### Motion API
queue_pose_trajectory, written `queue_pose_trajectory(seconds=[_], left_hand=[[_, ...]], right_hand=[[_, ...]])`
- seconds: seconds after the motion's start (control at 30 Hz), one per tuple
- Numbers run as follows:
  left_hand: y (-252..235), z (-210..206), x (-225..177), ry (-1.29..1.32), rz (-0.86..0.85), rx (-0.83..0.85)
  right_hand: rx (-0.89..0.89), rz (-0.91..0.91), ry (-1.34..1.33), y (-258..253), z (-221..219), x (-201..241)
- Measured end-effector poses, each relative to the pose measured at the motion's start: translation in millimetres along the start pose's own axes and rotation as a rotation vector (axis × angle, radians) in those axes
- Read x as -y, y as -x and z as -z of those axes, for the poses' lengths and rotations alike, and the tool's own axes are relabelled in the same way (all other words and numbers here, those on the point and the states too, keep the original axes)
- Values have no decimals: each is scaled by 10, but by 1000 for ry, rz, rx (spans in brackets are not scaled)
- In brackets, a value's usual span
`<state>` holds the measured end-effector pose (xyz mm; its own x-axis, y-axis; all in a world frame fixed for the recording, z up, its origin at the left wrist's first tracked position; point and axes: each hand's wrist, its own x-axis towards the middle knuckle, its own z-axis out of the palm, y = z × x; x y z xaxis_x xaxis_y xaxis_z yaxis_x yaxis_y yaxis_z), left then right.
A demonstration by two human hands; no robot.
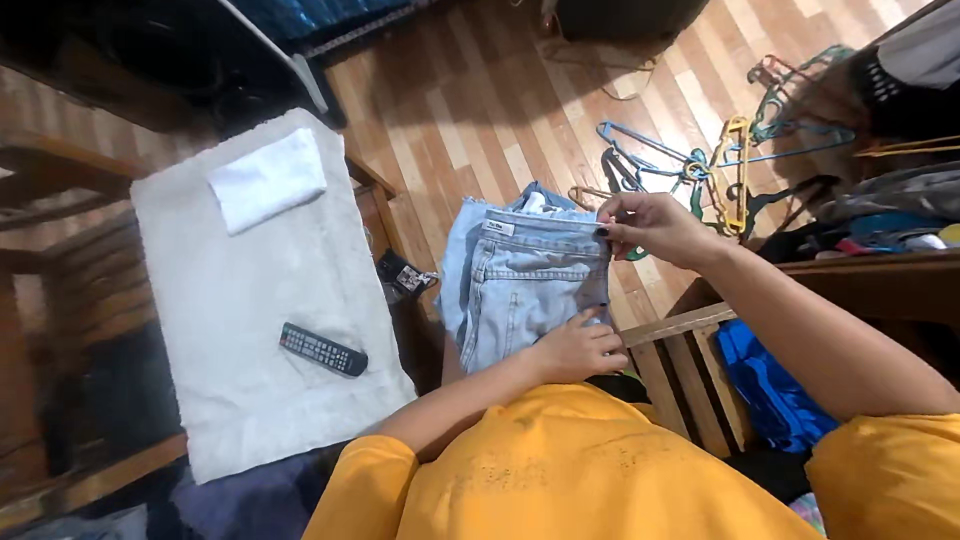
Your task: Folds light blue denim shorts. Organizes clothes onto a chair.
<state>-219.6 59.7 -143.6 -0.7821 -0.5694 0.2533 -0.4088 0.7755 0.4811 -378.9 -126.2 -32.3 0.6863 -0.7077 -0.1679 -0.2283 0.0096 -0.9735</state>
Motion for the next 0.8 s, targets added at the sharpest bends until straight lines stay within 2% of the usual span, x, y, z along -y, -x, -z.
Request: queue_pose_trajectory(seconds=[0.13,0.27,0.4,0.57,0.63,0.73,0.8], left_hand=[[10,-6,2,5,-21,-13],[6,-2,13,21,-41,-5],[5,-31,5,10,-52,-53],[24,-43,15,10,-43,-69],[13,-45,28,13,-33,-83],[-9,-27,11,9,-12,-72],[-13,-29,1,22,-4,-61]], right_hand=[[129,-37,-67,-14,77,93],[286,-85,5,-135,230,59],[334,-31,50,-337,381,-14],[260,-111,30,-550,228,-426],[229,-62,89,-606,166,-545],[134,54,433,-619,106,-452],[-44,191,718,-524,-101,-223]])
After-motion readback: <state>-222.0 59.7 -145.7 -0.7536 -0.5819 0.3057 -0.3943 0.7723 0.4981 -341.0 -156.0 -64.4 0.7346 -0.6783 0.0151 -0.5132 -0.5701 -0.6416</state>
